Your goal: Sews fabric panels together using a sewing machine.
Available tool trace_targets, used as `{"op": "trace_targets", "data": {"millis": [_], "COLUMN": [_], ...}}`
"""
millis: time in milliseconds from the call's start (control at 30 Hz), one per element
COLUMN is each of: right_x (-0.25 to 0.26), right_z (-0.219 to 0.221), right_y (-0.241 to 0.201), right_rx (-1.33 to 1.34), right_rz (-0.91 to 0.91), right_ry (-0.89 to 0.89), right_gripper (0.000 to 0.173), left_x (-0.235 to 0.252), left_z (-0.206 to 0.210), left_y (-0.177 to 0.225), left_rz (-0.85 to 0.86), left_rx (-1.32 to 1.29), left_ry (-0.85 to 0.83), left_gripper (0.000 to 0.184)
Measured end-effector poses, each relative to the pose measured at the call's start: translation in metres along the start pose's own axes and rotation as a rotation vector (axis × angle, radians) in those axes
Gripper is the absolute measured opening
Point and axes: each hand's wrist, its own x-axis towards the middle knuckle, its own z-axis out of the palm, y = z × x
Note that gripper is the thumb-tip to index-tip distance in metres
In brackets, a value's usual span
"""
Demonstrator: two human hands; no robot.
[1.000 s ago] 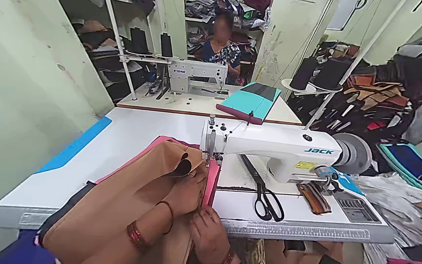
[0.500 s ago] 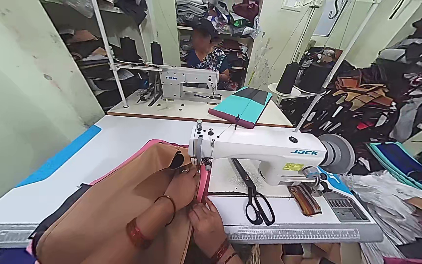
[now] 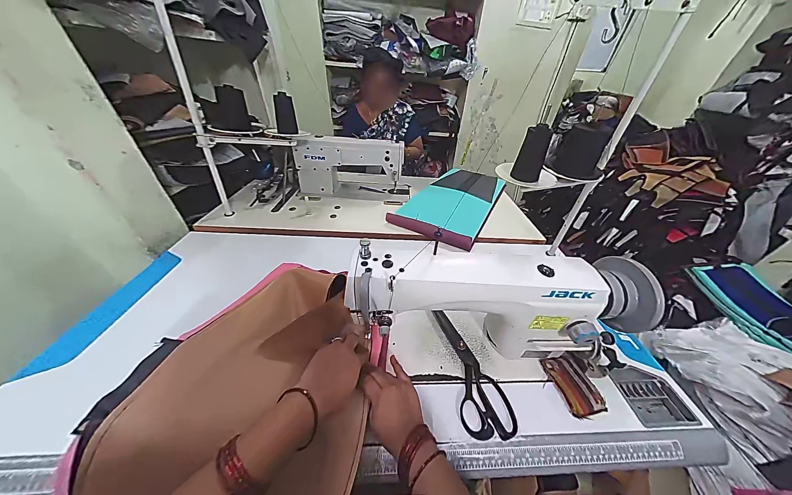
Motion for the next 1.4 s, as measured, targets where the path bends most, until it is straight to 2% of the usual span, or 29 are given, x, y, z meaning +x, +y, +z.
{"op": "trace_targets", "data": {"millis": [233, 433, 633, 700, 767, 833, 967, 1000, 1067, 1167, 1300, 1400], "right_x": [0.020, 0.033, 0.021, 0.006, -0.015, -0.036, -0.056, -0.058, -0.060, -0.060, -0.048, -0.026], "right_z": [-0.011, -0.011, 0.003, 0.000, -0.021, -0.045, -0.103, -0.117, -0.141, -0.146, -0.126, -0.143], "right_y": [0.005, 0.006, -0.004, -0.002, -0.004, -0.004, 0.010, 0.014, 0.016, 0.011, -0.005, -0.021], "right_rx": [0.005, 0.005, -0.039, 0.068, 0.236, 0.326, 0.276, 0.292, 0.353, 0.411, 0.342, 0.215], "right_rz": [0.116, 0.171, 0.160, 0.146, 0.136, 0.093, 0.032, 0.000, -0.077, -0.154, -0.120, -0.102], "right_ry": [-0.187, -0.260, -0.250, -0.182, -0.059, 0.229, 0.718, 0.818, 0.963, 1.024, 0.944, 0.903], "right_gripper": [0.035, 0.040, 0.044, 0.044, 0.047, 0.060, 0.097, 0.101, 0.099, 0.088, 0.078, 0.068], "left_x": [0.010, 0.014, 0.012, 0.010, 0.003, -0.009, 0.002, 0.003, 0.001, 0.005, -0.005, 0.000], "left_z": [-0.010, 0.000, 0.034, 0.041, 0.033, 0.018, 0.036, 0.037, 0.033, 0.039, 0.032, 0.038], "left_y": [0.003, -0.001, -0.021, -0.026, -0.023, -0.017, -0.030, -0.031, -0.030, -0.033, -0.030, -0.031], "left_rz": [-0.037, -0.091, 0.001, 0.036, 0.032, 0.022, 0.104, 0.107, 0.107, 0.119, 0.133, 0.128], "left_rx": [-0.004, -0.037, -0.142, -0.178, -0.184, -0.196, -0.234, -0.229, -0.224, -0.235, -0.254, -0.245], "left_ry": [-0.008, 0.056, 0.298, 0.387, 0.354, 0.285, 0.416, 0.424, 0.398, 0.436, 0.394, 0.427], "left_gripper": [0.041, 0.038, 0.043, 0.040, 0.041, 0.042, 0.040, 0.041, 0.042, 0.042, 0.041, 0.040]}}
